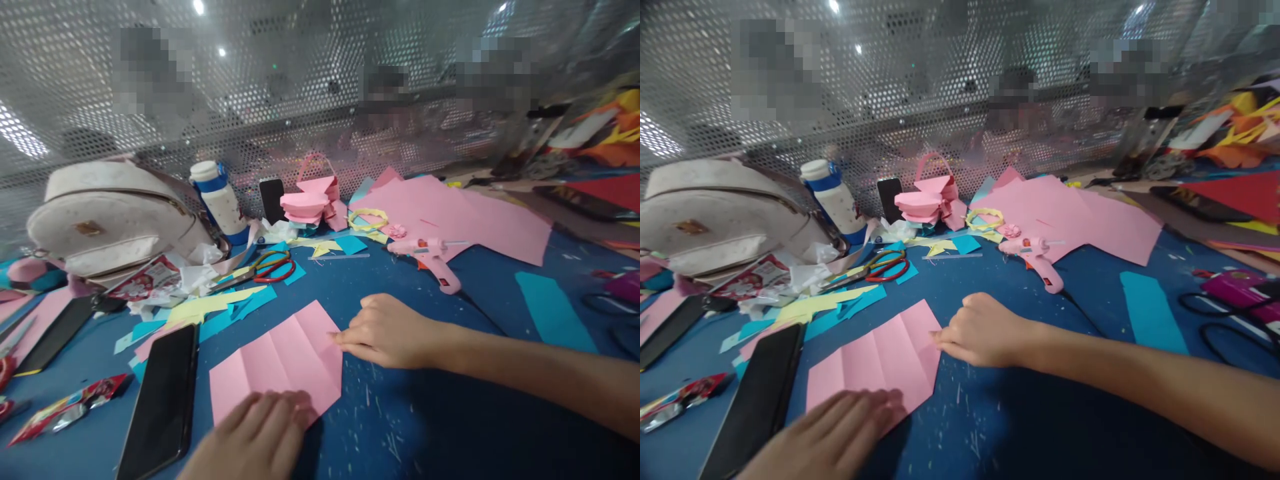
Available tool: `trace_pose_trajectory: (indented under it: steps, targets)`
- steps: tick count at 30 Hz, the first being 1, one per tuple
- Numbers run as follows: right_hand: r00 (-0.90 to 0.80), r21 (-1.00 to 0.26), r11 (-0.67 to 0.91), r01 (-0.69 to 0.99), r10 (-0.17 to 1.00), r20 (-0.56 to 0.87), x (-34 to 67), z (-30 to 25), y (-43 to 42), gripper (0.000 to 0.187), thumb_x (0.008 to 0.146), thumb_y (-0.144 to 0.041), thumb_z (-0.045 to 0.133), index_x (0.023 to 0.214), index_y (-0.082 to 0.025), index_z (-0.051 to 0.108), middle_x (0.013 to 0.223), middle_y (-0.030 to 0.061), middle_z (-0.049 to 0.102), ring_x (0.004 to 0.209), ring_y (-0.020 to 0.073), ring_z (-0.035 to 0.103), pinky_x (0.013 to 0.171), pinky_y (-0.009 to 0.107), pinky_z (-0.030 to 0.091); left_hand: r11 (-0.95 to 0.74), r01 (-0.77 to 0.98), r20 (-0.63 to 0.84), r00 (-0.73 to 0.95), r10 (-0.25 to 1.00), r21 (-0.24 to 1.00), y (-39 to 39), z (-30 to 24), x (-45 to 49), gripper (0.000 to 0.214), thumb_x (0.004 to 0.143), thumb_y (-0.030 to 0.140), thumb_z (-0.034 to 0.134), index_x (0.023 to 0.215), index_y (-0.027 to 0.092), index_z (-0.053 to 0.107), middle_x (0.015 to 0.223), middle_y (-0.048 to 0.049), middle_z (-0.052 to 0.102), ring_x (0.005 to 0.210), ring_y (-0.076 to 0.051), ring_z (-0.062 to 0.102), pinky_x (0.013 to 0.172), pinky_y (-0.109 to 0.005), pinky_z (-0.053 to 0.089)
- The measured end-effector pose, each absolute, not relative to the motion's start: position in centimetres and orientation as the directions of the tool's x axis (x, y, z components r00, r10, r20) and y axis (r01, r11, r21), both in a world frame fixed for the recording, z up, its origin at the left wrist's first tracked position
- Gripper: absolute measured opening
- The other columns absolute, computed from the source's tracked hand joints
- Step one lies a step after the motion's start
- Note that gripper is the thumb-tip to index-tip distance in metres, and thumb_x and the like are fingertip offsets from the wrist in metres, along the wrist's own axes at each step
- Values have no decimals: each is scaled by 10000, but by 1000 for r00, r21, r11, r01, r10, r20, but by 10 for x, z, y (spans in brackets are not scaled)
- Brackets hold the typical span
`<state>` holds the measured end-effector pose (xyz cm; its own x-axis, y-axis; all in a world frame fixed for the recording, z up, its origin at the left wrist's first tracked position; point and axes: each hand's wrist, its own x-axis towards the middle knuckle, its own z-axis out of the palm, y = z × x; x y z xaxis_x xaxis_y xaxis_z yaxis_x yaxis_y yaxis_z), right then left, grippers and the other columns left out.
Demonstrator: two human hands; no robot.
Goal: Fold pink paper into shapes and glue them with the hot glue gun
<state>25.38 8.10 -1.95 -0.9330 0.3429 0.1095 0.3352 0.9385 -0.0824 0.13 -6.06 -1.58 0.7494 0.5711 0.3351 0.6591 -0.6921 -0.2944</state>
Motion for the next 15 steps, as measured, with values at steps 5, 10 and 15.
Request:
trace_pose_trajectory:
  steps: [5, 10, 15]
  targets:
    - [-938, -4, 967, 256, 249, 239, 255, -8, 84, 339, 1008, -312, 404, 920, -187, 706, 764, 31, 671, 675, 146, 540, 633, 307, 266, -760, 650, 80, 756, 649, 18, -45, 25, -35, 429, 1012, 356, 264, 773, 215, 592, 686, 2, 668, 539, -143, 610, 518, -266, 419]
    - [-935, -98, 994, 43, 75, 348, 249, 2, 73, 284, 995, -290, 421, 946, -172, 675, 910, 59, 661, 834, 165, 535, 714, 309, 345, -699, 666, 41, 716, 697, 261, -34, 18, -27, 220, 980, 196, 382, 825, 223, 535, 723, 19, 643, 643, -134, 604, 603, -237, 398]
    - [-952, -176, 968, -176, -122, 279, 242, -6, 51, 242, 972, -287, 474, 1067, -175, 667, 911, 45, 677, 837, 161, 565, 723, 300, 387, -634, 604, 45, 706, 707, 483, -36, 14, -10, 121, 934, 128, 512, 877, 223, 561, 825, 33, 671, 777, -101, 625, 745, -183, 453]
